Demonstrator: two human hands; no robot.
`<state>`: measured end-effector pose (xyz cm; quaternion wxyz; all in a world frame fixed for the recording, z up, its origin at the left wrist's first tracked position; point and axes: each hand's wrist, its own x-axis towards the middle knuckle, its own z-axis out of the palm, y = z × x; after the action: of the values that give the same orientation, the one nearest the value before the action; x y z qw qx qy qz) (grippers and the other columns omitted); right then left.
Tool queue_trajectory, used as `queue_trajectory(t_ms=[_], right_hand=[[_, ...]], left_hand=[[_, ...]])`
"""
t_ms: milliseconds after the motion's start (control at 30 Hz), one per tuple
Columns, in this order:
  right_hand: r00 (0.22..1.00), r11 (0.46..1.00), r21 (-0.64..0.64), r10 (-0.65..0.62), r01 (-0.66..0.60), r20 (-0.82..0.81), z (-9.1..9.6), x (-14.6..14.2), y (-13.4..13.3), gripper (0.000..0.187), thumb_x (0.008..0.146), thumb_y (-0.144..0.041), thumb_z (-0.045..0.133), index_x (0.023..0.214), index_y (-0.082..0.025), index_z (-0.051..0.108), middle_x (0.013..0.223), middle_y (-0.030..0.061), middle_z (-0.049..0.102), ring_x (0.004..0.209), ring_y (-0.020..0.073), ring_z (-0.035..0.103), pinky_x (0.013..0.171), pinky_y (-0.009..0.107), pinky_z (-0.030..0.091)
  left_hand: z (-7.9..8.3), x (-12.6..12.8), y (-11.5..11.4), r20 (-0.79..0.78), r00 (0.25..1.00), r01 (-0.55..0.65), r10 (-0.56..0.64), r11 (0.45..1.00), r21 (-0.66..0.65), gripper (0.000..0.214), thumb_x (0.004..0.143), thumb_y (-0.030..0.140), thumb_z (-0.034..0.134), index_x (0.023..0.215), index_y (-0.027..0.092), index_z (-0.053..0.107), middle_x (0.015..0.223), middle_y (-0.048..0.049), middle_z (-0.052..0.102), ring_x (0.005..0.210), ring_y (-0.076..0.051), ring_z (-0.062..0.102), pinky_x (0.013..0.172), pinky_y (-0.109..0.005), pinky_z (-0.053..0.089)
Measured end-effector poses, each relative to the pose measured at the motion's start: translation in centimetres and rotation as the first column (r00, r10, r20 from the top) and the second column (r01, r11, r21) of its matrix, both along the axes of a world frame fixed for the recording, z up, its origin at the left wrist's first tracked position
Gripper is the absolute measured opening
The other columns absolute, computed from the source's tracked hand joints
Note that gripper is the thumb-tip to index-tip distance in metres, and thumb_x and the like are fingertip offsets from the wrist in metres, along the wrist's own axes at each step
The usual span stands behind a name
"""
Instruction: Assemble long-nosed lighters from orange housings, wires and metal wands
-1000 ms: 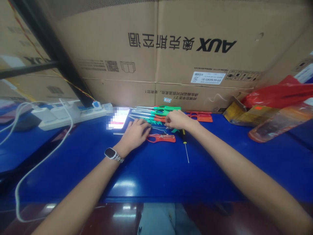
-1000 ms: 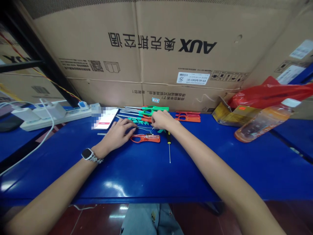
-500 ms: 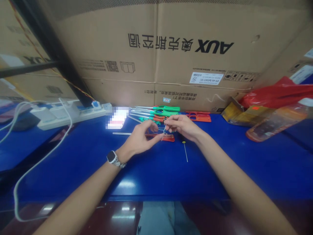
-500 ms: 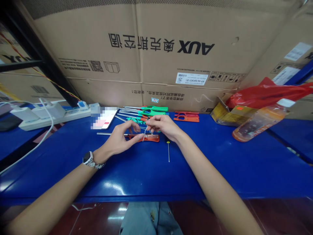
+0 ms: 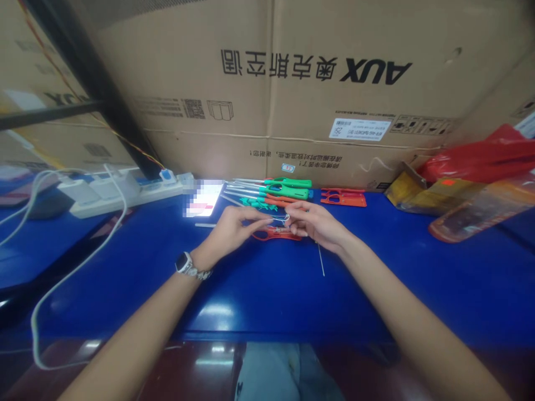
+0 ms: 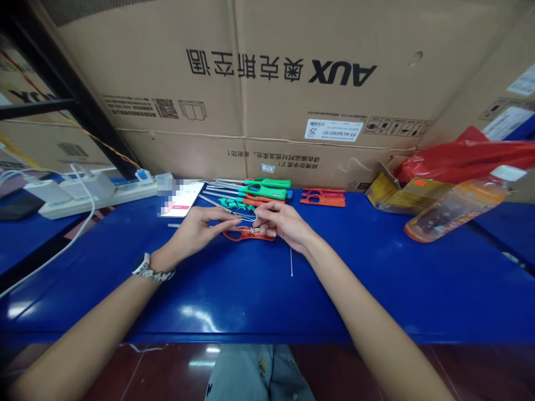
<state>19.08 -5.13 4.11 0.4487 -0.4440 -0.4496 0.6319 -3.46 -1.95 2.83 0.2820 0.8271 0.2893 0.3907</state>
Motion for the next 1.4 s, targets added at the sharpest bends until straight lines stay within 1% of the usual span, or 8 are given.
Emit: queue_trajectory(t_ms=[300, 467, 633, 767, 1000, 1133, 1267, 1400], right_hand=[[0.987, 0.983, 0.162, 0.058, -0.083, 0.152, -0.7, -0.1, -0.4, 0.036, 0.071, -0.042, 0.084, 0.089, -0.018, 0.064, 0.079, 0.0068, 0.078, 0.069, 0.0179, 0.073, 0.059, 0.026, 0.053], [0.982, 0.969, 0.244, -0.018, -0.029, 0.188, -1.2, 0.2, -0.2, 0.034, 0.072, -0.046, 0.083, 0.084, -0.017, 0.068, 0.081, 0.0070, 0.079, 0.079, 0.0214, 0.076, 0.078, 0.036, 0.060], [0.961, 0.933, 0.359, -0.132, 0.038, 0.242, -1.6, 0.1, 0.0, 0.031, 0.071, -0.045, 0.083, 0.084, -0.019, 0.074, 0.076, 0.0047, 0.077, 0.071, 0.0192, 0.074, 0.078, 0.037, 0.060], [0.980, 0.942, 0.335, -0.081, 0.016, 0.181, -1.8, -0.9, -0.7, 0.031, 0.068, -0.044, 0.085, 0.087, -0.021, 0.076, 0.081, 0.0044, 0.078, 0.080, 0.0227, 0.075, 0.084, 0.041, 0.060], [0.958, 0.921, 0.390, -0.098, -0.015, 0.268, -1.6, -1.3, -1.8, 0.028, 0.072, -0.040, 0.081, 0.091, -0.021, 0.070, 0.087, 0.0042, 0.079, 0.086, 0.0230, 0.076, 0.084, 0.038, 0.058], [0.963, 0.926, 0.376, -0.107, 0.007, 0.246, -2.2, -1.3, -1.7, 0.030, 0.071, -0.042, 0.082, 0.087, -0.021, 0.067, 0.085, 0.0044, 0.078, 0.086, 0.0232, 0.075, 0.085, 0.039, 0.057], [0.955, 0.920, 0.387, -0.168, 0.063, 0.243, -2.6, -1.5, -1.2, 0.030, 0.071, -0.044, 0.081, 0.085, -0.021, 0.067, 0.085, 0.0045, 0.077, 0.083, 0.0223, 0.074, 0.081, 0.037, 0.057], [0.857, 0.842, 0.534, -0.332, 0.081, 0.394, -2.0, -0.5, -1.0, 0.020, 0.080, -0.039, 0.072, 0.084, -0.020, 0.070, 0.086, 0.0050, 0.075, 0.077, 0.0185, 0.068, 0.073, 0.032, 0.052]], left_hand=[[0.5, -2.6, 1.4, -0.171, 0.984, -0.051, 0.042, 0.998, -0.048, 0.023, 0.084, 0.032, 0.070, 0.103, 0.019, 0.075, 0.090, -0.0057, 0.078, 0.080, -0.020, 0.072, 0.076, -0.034, 0.057], [0.5, -4.1, 2.2, -0.270, 0.960, -0.090, 0.079, 0.995, -0.030, 0.027, 0.079, 0.016, 0.062, 0.104, 0.018, 0.072, 0.100, -0.0069, 0.076, 0.085, -0.020, 0.069, 0.075, -0.034, 0.056], [1.0, -2.3, 0.7, -0.133, 0.983, -0.107, 0.129, 0.981, 0.159, 0.020, 0.087, 0.027, 0.061, 0.103, 0.018, 0.070, 0.104, -0.0077, 0.072, 0.097, -0.022, 0.066, 0.087, -0.039, 0.054], [1.0, 0.2, -1.1, -0.085, 0.988, -0.109, 0.130, 0.970, 0.219, 0.024, 0.089, 0.037, 0.065, 0.106, 0.020, 0.071, 0.106, -0.0072, 0.073, 0.103, -0.024, 0.064, 0.094, -0.043, 0.052], [0.7, 1.2, -1.2, -0.012, 1.000, -0.028, 0.026, 0.991, -0.132, 0.018, 0.089, 0.032, 0.066, 0.097, 0.019, 0.076, 0.094, -0.0042, 0.077, 0.084, -0.018, 0.071, 0.077, -0.030, 0.056], [0.7, 1.5, -1.5, 0.035, 0.999, 0.021, -0.014, 0.979, -0.205, 0.018, 0.088, 0.033, 0.068, 0.095, 0.019, 0.076, 0.091, -0.0046, 0.077, 0.080, -0.018, 0.070, 0.073, -0.030, 0.058], [0.4, 1.4, -1.3, -0.014, 0.997, -0.074, 0.073, 0.996, -0.040, 0.015, 0.090, 0.030, 0.064, 0.094, 0.019, 0.074, 0.091, -0.0045, 0.074, 0.083, -0.017, 0.067, 0.073, -0.028, 0.055], [0.9, -0.8, -0.1, -0.095, 0.990, -0.098, 0.102, 0.994, 0.050, 0.014, 0.090, 0.031, 0.065, 0.089, 0.019, 0.073, 0.086, -0.0041, 0.072, 0.079, -0.016, 0.064, 0.074, -0.030, 0.052]])
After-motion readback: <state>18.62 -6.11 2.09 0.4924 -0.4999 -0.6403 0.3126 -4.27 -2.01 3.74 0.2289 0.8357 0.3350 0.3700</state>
